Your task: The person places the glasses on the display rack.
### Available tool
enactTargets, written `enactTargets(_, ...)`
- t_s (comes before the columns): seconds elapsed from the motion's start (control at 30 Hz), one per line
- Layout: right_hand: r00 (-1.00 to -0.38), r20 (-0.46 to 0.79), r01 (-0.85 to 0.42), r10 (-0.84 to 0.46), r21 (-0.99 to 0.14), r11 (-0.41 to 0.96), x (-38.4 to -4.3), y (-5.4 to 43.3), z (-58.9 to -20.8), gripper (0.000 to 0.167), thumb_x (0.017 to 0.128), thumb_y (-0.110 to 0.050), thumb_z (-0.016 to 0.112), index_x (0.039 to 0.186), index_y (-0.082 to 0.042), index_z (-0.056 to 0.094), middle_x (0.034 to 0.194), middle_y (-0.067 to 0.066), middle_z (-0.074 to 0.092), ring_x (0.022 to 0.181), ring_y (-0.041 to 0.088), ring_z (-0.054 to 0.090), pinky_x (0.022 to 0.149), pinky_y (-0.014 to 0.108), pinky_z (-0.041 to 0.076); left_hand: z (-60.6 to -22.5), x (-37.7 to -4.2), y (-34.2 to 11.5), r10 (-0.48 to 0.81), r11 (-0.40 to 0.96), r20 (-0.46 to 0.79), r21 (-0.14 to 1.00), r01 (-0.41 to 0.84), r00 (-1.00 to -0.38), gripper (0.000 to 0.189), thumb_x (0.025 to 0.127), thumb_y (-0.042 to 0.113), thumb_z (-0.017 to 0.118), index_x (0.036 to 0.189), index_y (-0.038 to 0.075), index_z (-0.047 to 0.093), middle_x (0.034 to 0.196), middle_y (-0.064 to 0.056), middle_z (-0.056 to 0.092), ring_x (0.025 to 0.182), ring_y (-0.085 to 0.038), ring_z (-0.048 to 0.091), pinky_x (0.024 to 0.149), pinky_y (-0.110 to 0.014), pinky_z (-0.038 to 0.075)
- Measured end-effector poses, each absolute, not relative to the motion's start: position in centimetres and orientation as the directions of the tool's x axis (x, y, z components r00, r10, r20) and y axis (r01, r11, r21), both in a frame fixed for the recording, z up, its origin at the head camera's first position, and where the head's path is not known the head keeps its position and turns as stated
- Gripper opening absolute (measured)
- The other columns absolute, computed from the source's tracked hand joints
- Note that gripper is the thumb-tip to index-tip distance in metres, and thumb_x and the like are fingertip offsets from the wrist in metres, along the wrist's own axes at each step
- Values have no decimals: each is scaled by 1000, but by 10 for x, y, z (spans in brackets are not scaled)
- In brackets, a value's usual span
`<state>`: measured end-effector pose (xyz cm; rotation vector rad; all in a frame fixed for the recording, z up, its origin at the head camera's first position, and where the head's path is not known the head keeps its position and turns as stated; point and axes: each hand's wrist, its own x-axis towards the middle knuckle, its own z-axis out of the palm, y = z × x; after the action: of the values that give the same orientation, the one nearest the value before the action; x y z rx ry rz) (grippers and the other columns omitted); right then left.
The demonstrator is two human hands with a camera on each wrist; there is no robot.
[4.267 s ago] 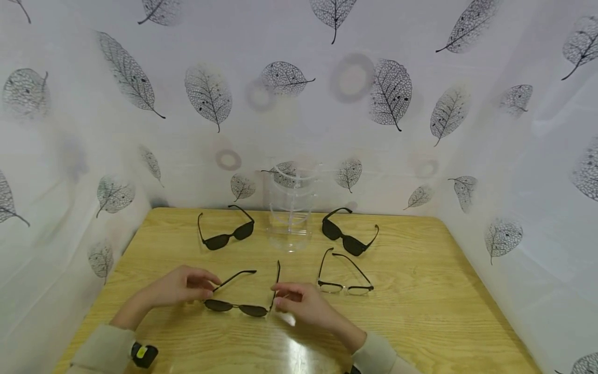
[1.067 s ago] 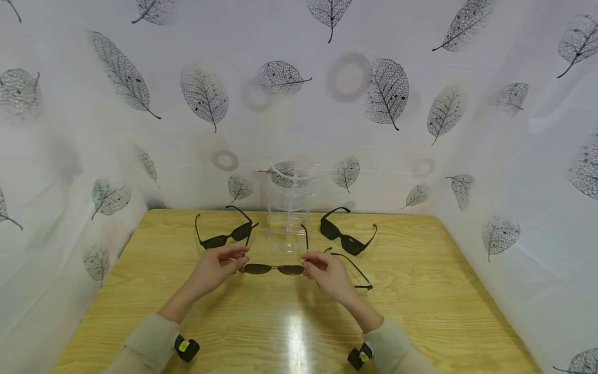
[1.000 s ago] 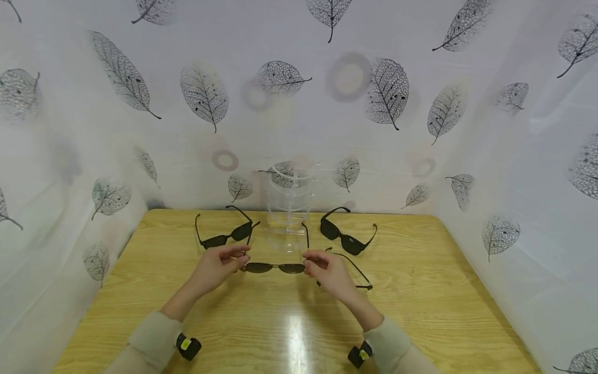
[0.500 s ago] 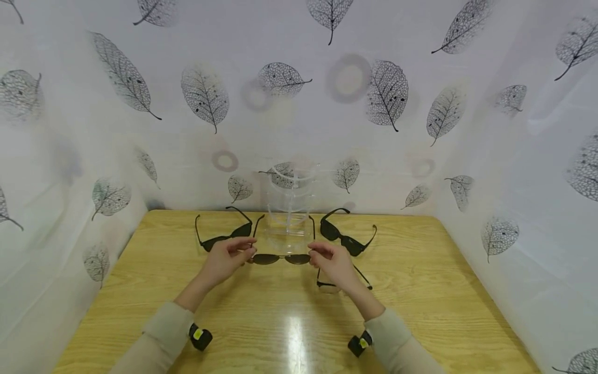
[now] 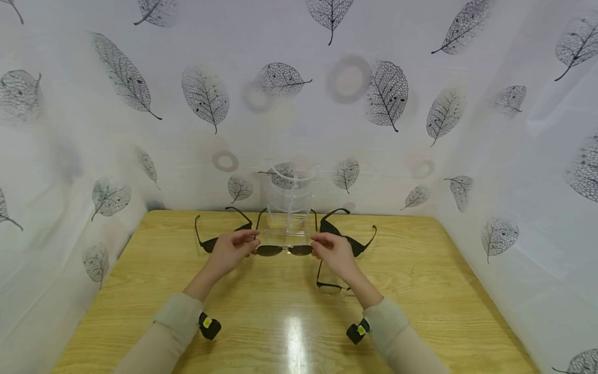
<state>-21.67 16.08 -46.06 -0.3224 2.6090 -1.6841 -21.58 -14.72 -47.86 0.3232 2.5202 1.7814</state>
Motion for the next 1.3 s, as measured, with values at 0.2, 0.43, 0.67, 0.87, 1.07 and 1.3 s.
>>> enactTargets(0.2,-986,61,-121,-153,-899,421,-227,162,-460,27,104,-12,66,127,0,73,102,19,77,91,35,76,80,40,64,-476,-223,-144,201,317,71,939,133,-977,39,105,19,67,140,0,66,113,-18,77,96,-34,75,87,-50,62)
enactTargets(0.43,-986,50,-116,-162,-897,428,-235,162,-459,28,105,-11,64,130,0,72,107,21,76,91,29,77,86,50,63,-472,-229,-141,184,308,59,944,114,-981,41,106,20,67,141,0,65,117,-20,76,97,-35,75,85,-43,62)
enactTargets(0.67,-987,36,-103,-159,-894,435,-241,160,-458,29,105,-11,63,132,0,71,108,23,76,97,37,76,89,53,62,-471,-237,-139,167,324,55,940,108,-984,36,106,16,66,139,3,67,116,-19,77,95,-33,76,89,-55,60)
enactTargets(0.87,-991,14,-71,-131,-897,437,-246,159,-459,32,105,-11,64,134,2,69,110,22,77,92,28,77,88,48,63,-472,-245,-136,147,326,52,940,98,-988,35,106,14,65,139,3,67,117,-21,77,90,-22,76,90,-57,60)
enactTargets(1.07,-992,10,-61,-122,-906,418,-252,158,-460,32,105,-9,63,133,3,69,112,23,76,88,23,77,88,49,63,-473,-250,-133,118,328,38,942,75,-992,36,107,15,64,140,4,67,119,-21,76,93,-26,76,90,-55,60)
enactTargets(1.3,-994,0,-43,-108,-914,402,-260,155,-463,32,104,-8,63,133,5,69,108,24,76,87,24,77,86,47,64,-475,-256,-131,102,332,51,940,83,-993,38,107,14,62,144,3,64,124,-23,75,99,-30,75,90,-52,61)
